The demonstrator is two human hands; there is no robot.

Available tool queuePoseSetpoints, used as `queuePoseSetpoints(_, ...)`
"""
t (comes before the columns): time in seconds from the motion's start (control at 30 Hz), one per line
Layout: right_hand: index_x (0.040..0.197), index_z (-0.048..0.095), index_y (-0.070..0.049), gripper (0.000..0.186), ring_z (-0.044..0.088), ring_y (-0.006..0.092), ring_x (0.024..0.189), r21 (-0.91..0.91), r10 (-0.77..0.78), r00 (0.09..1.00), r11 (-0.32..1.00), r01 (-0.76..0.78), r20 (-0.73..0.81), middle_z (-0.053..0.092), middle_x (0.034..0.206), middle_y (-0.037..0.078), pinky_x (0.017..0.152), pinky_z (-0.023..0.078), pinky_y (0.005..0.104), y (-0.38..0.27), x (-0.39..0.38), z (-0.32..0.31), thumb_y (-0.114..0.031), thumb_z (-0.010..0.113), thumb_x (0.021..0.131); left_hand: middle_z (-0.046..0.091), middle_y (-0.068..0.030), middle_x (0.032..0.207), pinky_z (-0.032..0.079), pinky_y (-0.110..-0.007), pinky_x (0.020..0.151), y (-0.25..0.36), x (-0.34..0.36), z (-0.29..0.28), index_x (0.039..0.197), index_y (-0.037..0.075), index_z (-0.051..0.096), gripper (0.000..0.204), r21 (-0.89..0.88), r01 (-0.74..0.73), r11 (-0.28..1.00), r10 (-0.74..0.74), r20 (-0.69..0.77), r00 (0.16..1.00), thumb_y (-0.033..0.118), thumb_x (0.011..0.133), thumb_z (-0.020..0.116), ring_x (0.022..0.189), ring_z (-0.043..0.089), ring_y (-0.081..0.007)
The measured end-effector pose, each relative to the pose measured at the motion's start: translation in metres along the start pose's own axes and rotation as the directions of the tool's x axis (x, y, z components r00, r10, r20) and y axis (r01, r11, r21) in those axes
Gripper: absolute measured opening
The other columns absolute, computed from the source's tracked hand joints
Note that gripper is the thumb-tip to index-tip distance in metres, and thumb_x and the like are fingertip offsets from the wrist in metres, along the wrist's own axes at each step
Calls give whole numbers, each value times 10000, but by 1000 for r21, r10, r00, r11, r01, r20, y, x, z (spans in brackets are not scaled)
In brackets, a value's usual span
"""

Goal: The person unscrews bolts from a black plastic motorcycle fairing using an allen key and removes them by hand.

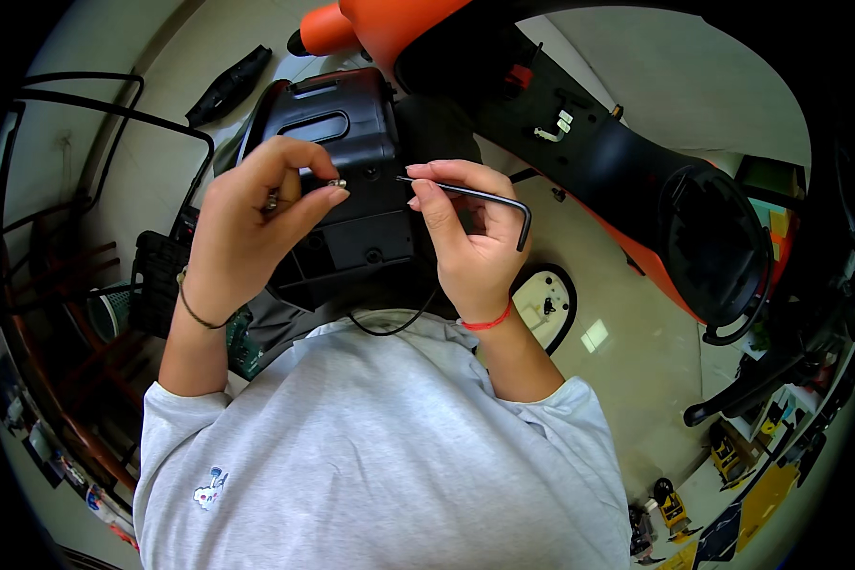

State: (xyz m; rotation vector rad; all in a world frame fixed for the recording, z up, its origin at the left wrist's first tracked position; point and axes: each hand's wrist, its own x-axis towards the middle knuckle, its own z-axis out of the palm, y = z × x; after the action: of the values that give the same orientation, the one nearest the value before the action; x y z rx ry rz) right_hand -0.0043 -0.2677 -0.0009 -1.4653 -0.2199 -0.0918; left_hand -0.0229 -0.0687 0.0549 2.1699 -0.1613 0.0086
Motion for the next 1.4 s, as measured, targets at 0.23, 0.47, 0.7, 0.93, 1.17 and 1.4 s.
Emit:
queuePoseSetpoints(0.23,1027,579,3,154,637,121,693,47,96,995,994,-97,11,683,923,125,578,445,191,4,-3,-8,-127,560,947,341,33,695,230,-179,430,-20,-14,-28,982,48,470,183,-983,147,107,-214,122,969,222,970,418,547,258,-49)
queuePoseSetpoints(0.47,1038,584,2,279,581,106,628,40,189,982,981,-190,18,671,842,104,586,409,208,5,-14,-6,-216,412,1011,475,-98,922,417,-233,576,-15,-43,-24,990,23,457,213,-982,115,-151,-286,155,946,216,934,386,760,458,-138)
queuePoseSetpoints(0.7,1032,566,65,362,461,84,481,127,61,972,988,-91,225,536,568,46,477,371,219,-18,-9,-10,-207,328,1012,268,-278,1466,189,-424,1167,4,-61,10,1399,-123,247,590,-866,233,-443,-257,371,892,270,960,273,1389,244,-365)
queuePoseSetpoints(0.93,1041,592,54,305,478,100,608,113,56,952,989,-95,302,546,678,61,588,398,226,-21,-8,-5,-172,398,975,190,-252,1506,176,-407,1170,4,-58,23,1427,-104,190,617,-864,217,-454,-245,356,902,274,950,289,1408,212,-329)
queuePoseSetpoints(1.17,895,684,-2,103,452,80,590,-179,86,914,984,-15,397,559,740,46,493,318,209,-23,-20,-7,13,644,802,601,-171,1029,475,-331,836,-7,-75,28,1146,-41,511,350,-876,402,-266,-283,470,836,217,945,386,909,589,-237)
queuePoseSetpoints(1.4,1068,627,8,186,449,21,650,-90,511,859,857,-508,21,547,777,-27,559,345,169,10,-9,-29,-83,585,911,469,-37,721,248,-194,433,-20,-104,-4,853,22,493,173,-912,380,152,-457,277,846,138,960,422,531,378,-65)
